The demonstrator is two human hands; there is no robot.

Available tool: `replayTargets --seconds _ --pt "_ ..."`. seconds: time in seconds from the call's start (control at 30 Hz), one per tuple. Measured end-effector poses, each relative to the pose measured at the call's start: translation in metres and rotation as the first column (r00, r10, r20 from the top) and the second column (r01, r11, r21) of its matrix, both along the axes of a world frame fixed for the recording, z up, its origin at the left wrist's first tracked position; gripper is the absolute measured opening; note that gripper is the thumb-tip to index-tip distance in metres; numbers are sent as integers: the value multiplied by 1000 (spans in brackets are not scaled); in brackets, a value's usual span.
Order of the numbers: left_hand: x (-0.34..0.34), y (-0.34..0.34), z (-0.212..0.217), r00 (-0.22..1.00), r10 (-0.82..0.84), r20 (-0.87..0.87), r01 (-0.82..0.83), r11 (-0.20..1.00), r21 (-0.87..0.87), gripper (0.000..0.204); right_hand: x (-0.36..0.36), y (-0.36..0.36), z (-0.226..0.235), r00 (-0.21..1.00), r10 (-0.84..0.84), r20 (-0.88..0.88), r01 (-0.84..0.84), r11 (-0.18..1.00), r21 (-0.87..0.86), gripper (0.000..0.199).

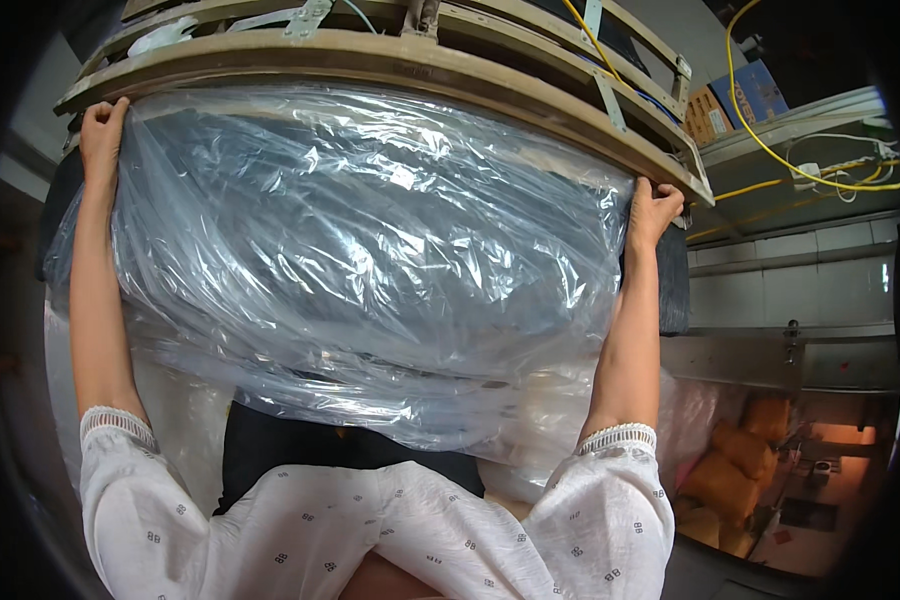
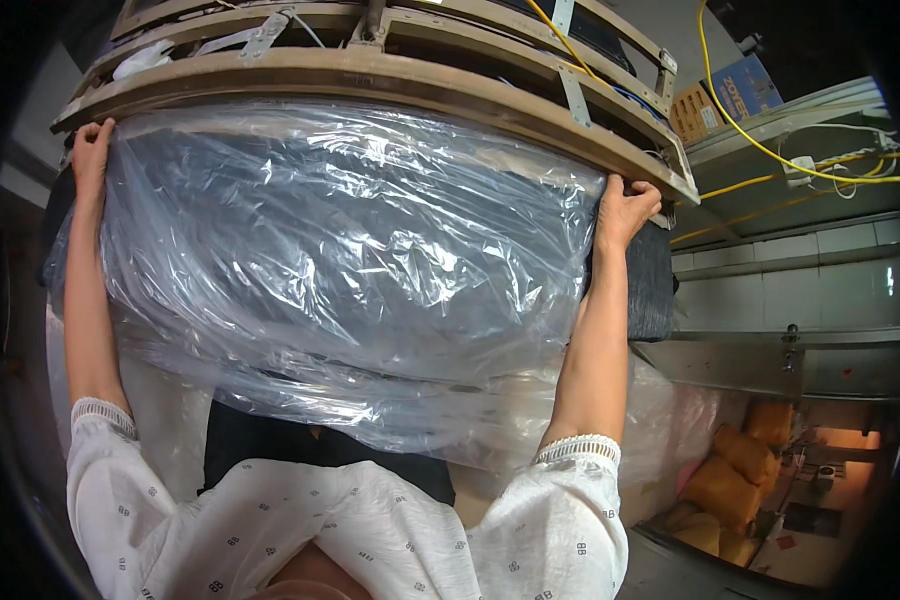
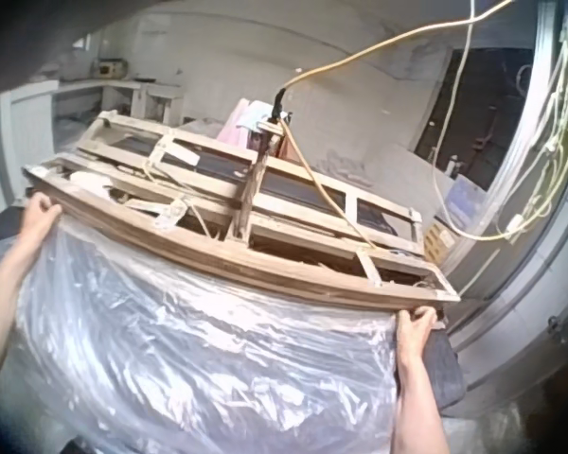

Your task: Wrapping a large roll of grey industrial material with clear plastic sheeting.

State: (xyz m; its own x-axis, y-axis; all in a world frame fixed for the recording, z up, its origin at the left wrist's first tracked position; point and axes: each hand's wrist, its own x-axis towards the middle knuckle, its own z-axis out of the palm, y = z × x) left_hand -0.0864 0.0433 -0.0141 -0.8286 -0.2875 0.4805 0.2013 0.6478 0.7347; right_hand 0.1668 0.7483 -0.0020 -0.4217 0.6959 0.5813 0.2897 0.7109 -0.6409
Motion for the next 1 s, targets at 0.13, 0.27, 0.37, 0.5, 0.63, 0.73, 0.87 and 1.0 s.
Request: replayTargets --seconds 0.13,0.27,0.37,0.5,0.63,0.73,0.87,1.0 --pt "5 -2 0 998 -12 67 2 991 136 33 3 0 6 996 20 -89 -32 991 -132 31" --pt "7 -8 4 999 28 45 -23 994 -105 38 7 8 10 999 -32 0 32 994 -104 41" --pt "24 8 12 990 83 117 -23 897 -441 41 3 -4 12 920 -177 349 178 984 29 51" --pt "39 -30 20 987 -162 -11 159 959 236 38 31 -38 18 905 262 334 -291 956 36 30" --pt "93 -7 26 959 -258 120 276 946 -170 36 79 -40 42 950 248 191 -212 959 -189 24" --pt "109 76 14 867 -491 -86 398 785 -474 29 144 -3 66 965 -36 259 -43 955 294 26" --pt "125 232 15 697 -715 -54 662 671 -333 22 141 -136 118 858 491 148 -513 832 213 25" --pt "143 342 24 383 -900 -208 853 431 -295 15 143 -300 159 233 941 245 -961 184 205 12"
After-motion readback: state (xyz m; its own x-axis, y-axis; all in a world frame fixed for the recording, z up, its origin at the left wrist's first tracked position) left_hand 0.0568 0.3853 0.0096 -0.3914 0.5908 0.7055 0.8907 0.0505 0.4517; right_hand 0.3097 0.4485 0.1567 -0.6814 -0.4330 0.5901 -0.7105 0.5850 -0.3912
